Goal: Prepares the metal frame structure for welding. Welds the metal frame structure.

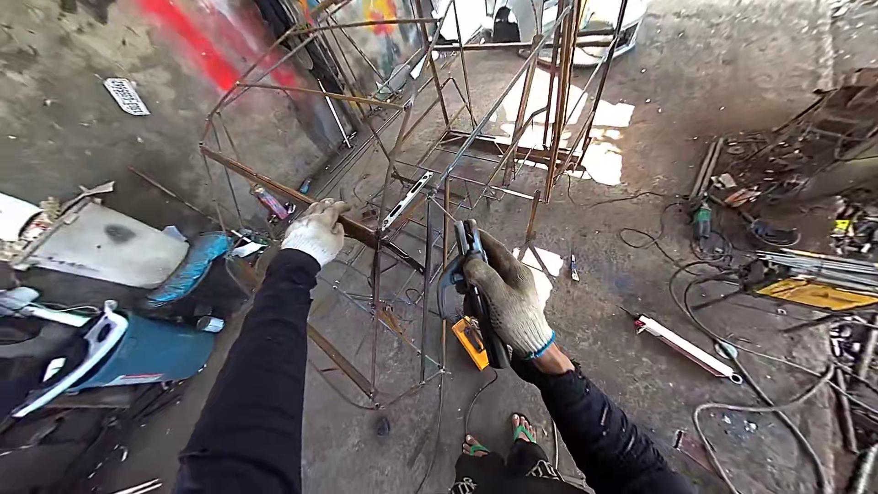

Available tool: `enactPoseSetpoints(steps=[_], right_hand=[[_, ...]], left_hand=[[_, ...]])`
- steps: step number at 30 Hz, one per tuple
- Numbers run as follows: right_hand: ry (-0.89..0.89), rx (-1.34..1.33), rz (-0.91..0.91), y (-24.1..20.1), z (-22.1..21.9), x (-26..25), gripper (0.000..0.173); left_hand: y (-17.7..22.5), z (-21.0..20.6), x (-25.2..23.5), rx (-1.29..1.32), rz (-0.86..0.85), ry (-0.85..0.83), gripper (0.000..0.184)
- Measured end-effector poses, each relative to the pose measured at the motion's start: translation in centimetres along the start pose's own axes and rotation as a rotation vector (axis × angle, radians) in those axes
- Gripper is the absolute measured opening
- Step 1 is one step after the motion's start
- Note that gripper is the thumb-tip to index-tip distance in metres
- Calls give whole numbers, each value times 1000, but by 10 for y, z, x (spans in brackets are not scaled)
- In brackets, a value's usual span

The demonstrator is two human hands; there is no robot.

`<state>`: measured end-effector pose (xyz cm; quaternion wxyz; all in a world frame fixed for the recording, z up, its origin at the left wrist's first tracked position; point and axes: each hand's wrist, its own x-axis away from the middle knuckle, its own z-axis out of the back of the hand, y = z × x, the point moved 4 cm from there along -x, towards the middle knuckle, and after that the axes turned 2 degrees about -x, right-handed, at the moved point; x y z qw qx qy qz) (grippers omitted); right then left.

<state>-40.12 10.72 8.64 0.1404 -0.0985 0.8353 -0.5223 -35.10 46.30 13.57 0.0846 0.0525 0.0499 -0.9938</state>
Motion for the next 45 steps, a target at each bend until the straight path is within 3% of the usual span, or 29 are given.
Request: enactPoseSetpoints(steps=[24,27,32,45], right_hand=[[-43,45,-14,4,6,-18,49],[-35,46,-21,4,5,-17,48],[-15,100,55,0,7,-8,50],[-29,89,37,6,6,-12,49]], left_hand=[[1,9,-2,128,123,-128,45],[2,9,-4,68,108,-125,45],[18,4,-8,-283,76,-98,50],[5,-6,-5,-246,83,-74,52]])
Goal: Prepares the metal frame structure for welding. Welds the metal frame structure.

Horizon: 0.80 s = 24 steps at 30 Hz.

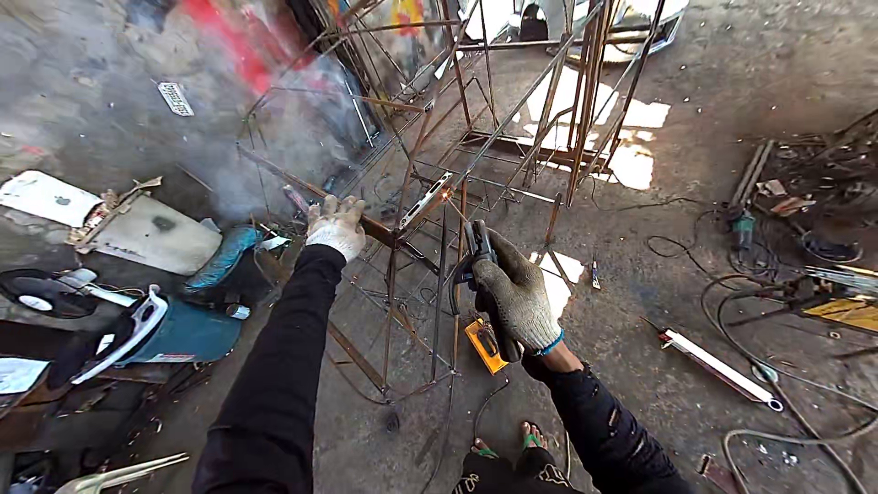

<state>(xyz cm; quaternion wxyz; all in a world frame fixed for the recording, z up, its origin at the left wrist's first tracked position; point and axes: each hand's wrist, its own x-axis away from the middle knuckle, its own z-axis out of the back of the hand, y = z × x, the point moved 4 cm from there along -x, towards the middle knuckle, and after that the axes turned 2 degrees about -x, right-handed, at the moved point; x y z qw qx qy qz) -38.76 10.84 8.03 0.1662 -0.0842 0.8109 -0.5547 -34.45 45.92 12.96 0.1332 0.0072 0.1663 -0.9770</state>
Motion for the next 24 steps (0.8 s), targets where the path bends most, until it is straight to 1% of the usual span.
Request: enactPoseSetpoints(steps=[3,6,9,11,16,17,21,24], right_hand=[[8,17,-12,6,0,-2,50],[14,31,-18,5,1,-2,47],[-4,37,-25,4,1,-1,51],[0,29,-21,5,1,-1,51],[-21,42,-3,4,0,-2,50],[-17,40,-5,4,0,-2,49],[-18,34,-17,4,1,-3,50],[-15,47,-42,4,0,-3,51]], left_hand=[[1,1,1,24,-20,26,51],[4,7,4,30,-33,11,50],[4,8,6,86,-42,13,51],[2,5,5,114,-50,28,51],[4,10,9,147,37,-20,46],[3,8,7,146,36,-24,48],[0,3,2,144,-39,8,50],[0,3,2,140,-40,17,50]])
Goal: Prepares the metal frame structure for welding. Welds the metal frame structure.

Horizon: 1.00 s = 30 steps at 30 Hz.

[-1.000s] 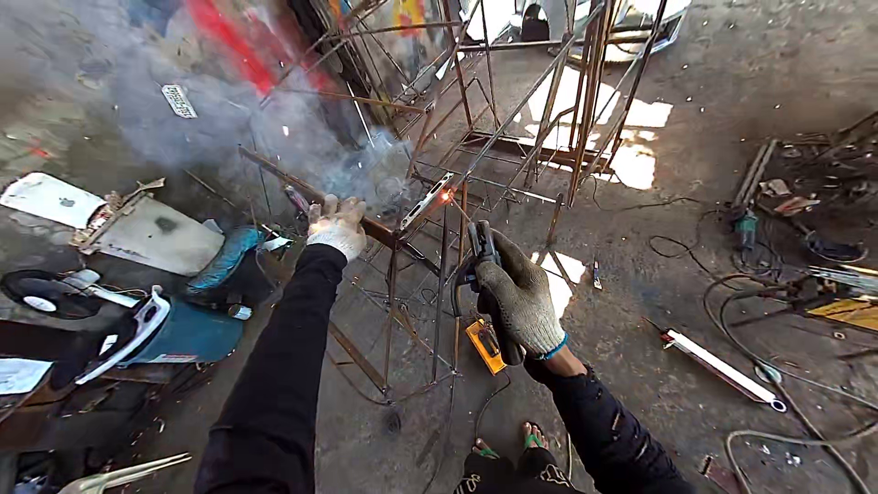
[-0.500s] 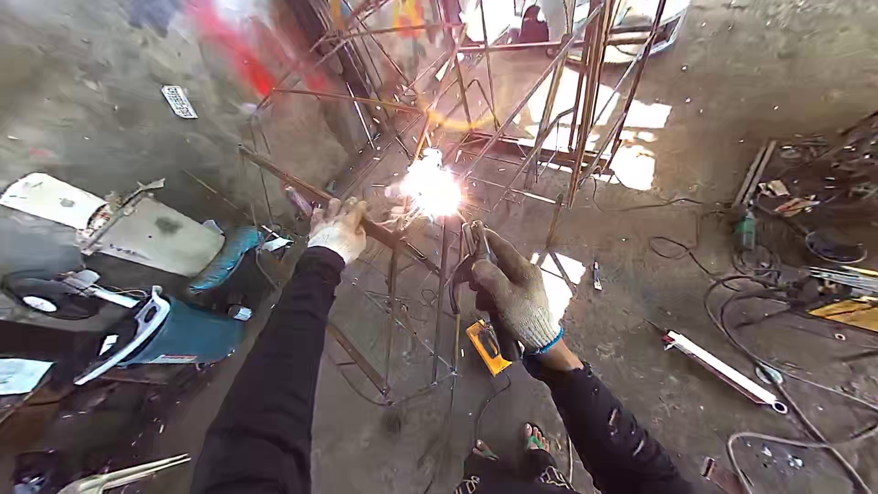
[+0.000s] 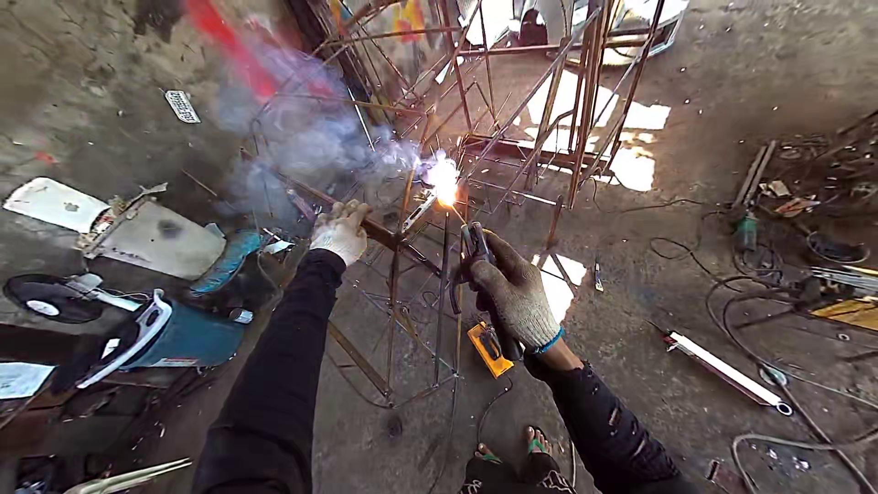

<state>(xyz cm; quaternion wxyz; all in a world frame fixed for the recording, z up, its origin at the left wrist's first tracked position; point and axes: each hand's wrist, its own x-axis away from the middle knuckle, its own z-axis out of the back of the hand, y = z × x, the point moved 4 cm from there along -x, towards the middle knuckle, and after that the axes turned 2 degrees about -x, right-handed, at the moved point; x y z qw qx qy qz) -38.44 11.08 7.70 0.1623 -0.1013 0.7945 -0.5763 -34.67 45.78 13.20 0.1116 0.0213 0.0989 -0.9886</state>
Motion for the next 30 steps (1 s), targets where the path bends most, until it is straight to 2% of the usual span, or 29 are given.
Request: enactPoseSetpoints(steps=[10,16,30], right_hand=[[41,-18,108,-8,2,6,52],[28,-14,43,-5,0,5,52],[18,-15,35,-3,-2,-1,49]], left_hand=[[-2,-4,-2,-2,2,-3,52],[-4,-7,-4,-21,0,6,51],[2,-1,0,-14,10,-11,52]])
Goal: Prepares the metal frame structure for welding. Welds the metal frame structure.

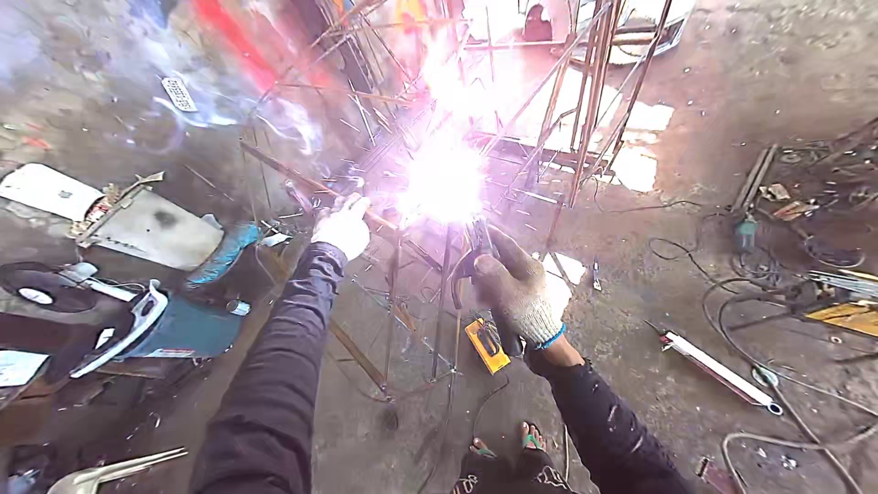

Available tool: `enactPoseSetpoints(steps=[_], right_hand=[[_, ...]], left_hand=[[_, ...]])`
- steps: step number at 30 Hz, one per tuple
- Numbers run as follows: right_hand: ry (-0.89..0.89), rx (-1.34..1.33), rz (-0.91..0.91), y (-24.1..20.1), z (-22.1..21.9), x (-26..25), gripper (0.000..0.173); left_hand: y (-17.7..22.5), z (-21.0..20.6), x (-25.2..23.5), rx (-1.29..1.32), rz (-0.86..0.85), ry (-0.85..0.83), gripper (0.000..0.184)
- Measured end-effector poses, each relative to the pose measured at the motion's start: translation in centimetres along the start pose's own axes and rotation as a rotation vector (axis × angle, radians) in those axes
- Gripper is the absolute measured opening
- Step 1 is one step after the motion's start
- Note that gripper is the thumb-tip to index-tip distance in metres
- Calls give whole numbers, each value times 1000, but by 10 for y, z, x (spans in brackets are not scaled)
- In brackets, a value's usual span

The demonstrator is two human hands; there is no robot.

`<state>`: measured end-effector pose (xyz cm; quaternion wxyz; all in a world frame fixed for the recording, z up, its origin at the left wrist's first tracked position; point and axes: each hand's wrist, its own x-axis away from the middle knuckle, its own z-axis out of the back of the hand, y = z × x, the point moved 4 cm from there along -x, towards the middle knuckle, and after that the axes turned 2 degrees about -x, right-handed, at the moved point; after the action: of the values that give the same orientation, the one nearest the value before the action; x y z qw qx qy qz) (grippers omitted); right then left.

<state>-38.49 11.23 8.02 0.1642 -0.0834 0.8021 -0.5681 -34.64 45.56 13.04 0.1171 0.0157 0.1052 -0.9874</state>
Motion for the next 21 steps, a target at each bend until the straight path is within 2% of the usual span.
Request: enactPoseSetpoints(steps=[2,10,14,21], right_hand=[[-9,-4,15,1,0,0,50],[-17,12,-2,2,1,-3,50],[15,44,79,-1,3,0,52],[-8,45,31,5,0,-3,52]], left_hand=[[-5,-5,-3,11,-27,46,51],[0,2,1,35,9,8,52],[0,2,3,74,-5,26,50],[-4,-2,-1,69,3,18,50]])
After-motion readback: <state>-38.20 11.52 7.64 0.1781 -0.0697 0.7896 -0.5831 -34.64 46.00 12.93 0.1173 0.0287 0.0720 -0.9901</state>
